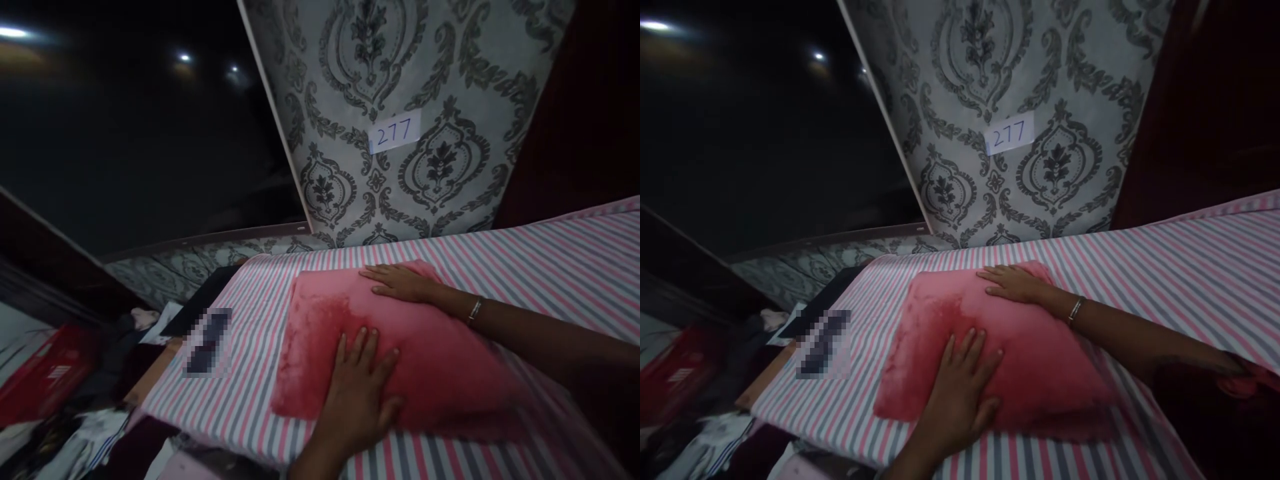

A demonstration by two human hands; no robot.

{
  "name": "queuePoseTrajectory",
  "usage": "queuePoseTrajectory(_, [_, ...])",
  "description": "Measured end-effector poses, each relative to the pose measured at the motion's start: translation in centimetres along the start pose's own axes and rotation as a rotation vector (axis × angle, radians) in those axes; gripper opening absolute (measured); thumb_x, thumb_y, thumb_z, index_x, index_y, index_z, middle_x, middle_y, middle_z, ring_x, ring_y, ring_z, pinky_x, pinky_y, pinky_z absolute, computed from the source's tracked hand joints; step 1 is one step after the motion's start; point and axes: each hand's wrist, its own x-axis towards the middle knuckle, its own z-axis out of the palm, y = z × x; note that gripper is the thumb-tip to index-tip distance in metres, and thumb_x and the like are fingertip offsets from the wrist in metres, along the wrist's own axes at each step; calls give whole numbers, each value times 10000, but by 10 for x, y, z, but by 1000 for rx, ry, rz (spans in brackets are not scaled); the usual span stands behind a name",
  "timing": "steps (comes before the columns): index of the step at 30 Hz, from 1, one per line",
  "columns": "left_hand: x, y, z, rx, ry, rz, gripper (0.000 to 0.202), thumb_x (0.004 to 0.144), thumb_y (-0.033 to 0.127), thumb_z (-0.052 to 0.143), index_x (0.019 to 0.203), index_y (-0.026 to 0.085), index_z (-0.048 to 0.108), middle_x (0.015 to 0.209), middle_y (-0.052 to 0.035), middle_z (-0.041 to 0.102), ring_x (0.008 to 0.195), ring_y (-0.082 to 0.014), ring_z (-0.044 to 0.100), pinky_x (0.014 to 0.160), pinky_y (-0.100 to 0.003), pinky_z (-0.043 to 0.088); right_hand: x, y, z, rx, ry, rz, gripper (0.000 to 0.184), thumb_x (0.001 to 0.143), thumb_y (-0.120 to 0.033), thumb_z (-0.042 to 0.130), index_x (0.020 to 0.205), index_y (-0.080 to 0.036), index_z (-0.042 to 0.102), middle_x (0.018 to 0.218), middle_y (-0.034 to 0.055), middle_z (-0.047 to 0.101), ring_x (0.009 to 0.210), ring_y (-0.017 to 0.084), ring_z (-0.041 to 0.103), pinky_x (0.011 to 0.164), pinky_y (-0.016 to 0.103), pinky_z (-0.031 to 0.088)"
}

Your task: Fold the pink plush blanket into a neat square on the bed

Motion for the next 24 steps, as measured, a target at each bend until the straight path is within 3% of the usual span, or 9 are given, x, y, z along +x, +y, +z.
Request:
queuePoseTrajectory(4, [-10, -1, -18, -43, 30, -20, 612, 972, 438, 460, 1544, 281, 309, 1623, -69, 301, 1508, -250, 242, 1232, -557, 181, 4, -33, 2, -117, -41, 51, 604, 846, -544, 644, 1409, -342, 557, 1556, 48, 413, 1476, 388, 258, 1177, 652, 50])
queuePoseTrajectory(7, [-31, -7, -18, 13, 183, -163, 595, 947, 356, 503, 1521, 276, 368, 1593, -80, 365, 1497, -281, 269, 1233, -605, 115, 10, -74, 26, -176, -144, -185, 574, 927, -530, 536, 1472, -360, 472, 1616, 23, 292, 1511, 358, 152, 1183, 630, 5])
queuePoseTrajectory(9, [-45, -13, -9, 57, 259, -262, 648, 905, 359, 565, 1521, 301, 374, 1616, -80, 313, 1510, -351, 202, 1203, -685, 71, 18, -98, 48, -175, -234, -364, 557, 958, -527, 489, 1494, -385, 428, 1625, 1, 274, 1520, 335, 124, 1187, 615, -16])
queuePoseTrajectory(11, [-56, -18, 3, 81, 275, -327, 717, 868, 391, 615, 1532, 332, 352, 1651, -67, 209, 1516, -422, 97, 1165, -748, 73, 32, -111, 68, -187, -304, -444, 569, 966, -550, 465, 1511, -409, 383, 1628, -10, 269, 1525, 327, 100, 1184, 615, -34])
queuePoseTrajectory(14, [-61, -23, 21, 97, 245, -367, 769, 849, 422, 629, 1546, 373, 308, 1669, -34, 114, 1507, -466, 22, 1148, -767, 94, 62, -108, 84, -219, -315, -401, 606, 946, -582, 488, 1515, -405, 376, 1633, -5, 256, 1523, 346, 90, 1185, 617, -23])
queuePoseTrajectory(19, [-58, -26, 34, 114, 197, -430, 859, 790, 471, 680, 1549, 394, 288, 1665, -6, 124, 1504, -468, 0, 1164, -759, 40, 110, -77, 90, -154, -315, -308, 615, 951, -580, 473, 1521, -368, 380, 1630, 5, 272, 1494, 300, 246, 1210, 523, 160])
queuePoseTrajectory(24, [-57, -33, 40, 116, 174, -415, 932, 751, 480, 717, 1555, 413, 250, 1656, -5, 158, 1501, -471, -7, 1158, -766, 15, 128, -62, 94, -121, -302, -152, 572, 952, -602, 442, 1476, -374, 466, 1577, 8, 387, 1487, 344, 253, 1203, 601, 112])
